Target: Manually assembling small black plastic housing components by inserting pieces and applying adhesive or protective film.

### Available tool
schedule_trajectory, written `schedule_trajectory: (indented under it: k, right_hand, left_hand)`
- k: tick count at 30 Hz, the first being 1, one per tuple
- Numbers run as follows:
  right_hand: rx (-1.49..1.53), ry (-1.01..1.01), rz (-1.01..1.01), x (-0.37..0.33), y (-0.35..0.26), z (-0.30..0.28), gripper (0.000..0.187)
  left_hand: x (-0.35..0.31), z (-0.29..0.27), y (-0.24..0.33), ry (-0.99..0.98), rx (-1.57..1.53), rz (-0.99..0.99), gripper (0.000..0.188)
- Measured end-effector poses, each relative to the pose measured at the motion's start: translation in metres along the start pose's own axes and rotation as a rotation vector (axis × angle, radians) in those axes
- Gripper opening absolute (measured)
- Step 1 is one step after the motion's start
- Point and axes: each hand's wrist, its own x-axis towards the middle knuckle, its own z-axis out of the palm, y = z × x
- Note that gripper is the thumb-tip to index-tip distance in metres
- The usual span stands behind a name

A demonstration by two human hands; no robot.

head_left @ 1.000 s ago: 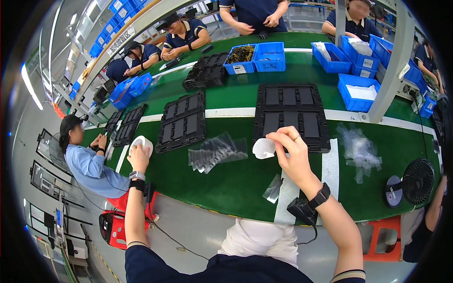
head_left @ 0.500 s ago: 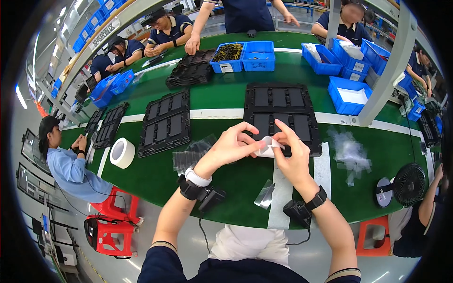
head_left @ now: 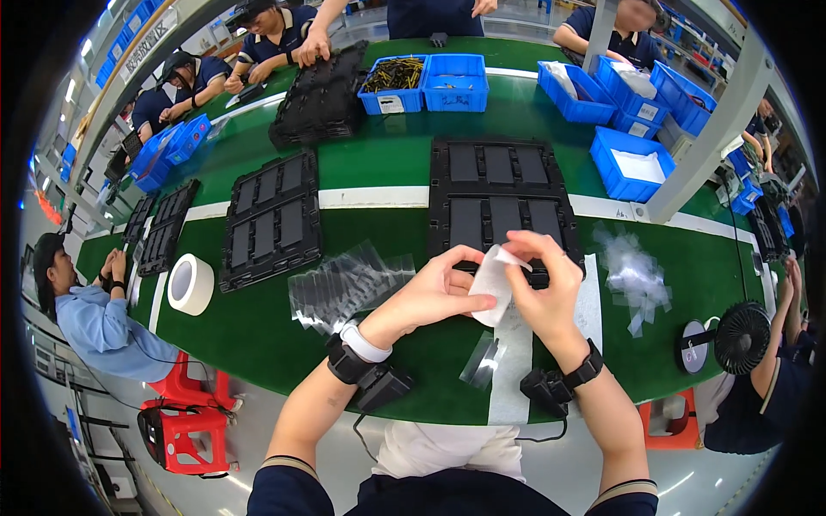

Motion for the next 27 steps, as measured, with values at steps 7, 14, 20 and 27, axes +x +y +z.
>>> schedule_trajectory:
  k: [7, 14, 20, 27]
  right_hand:
    - [0.331, 0.071, 0.363, 0.007, 0.001, -0.004, 0.03]
    - [-0.072, -0.259, -0.178, 0.005, -0.009, -0.001, 0.047]
    - [-0.123, -0.202, -0.262, 0.005, -0.01, -0.001, 0.047]
    - [-0.145, -0.073, -0.347, 0.0, -0.008, -0.003, 0.039]
  left_hand:
    - [0.004, -0.008, -0.001, 0.131, 0.225, 0.136, 0.035]
    - [0.003, -0.003, 0.002, 0.198, 0.076, 0.271, 0.033]
    - [0.0, 0.001, 0.009, 0.215, 0.002, 0.308, 0.036]
    - [-0.011, 0.004, 0.023, 0.077, -0.052, 0.396, 0.043]
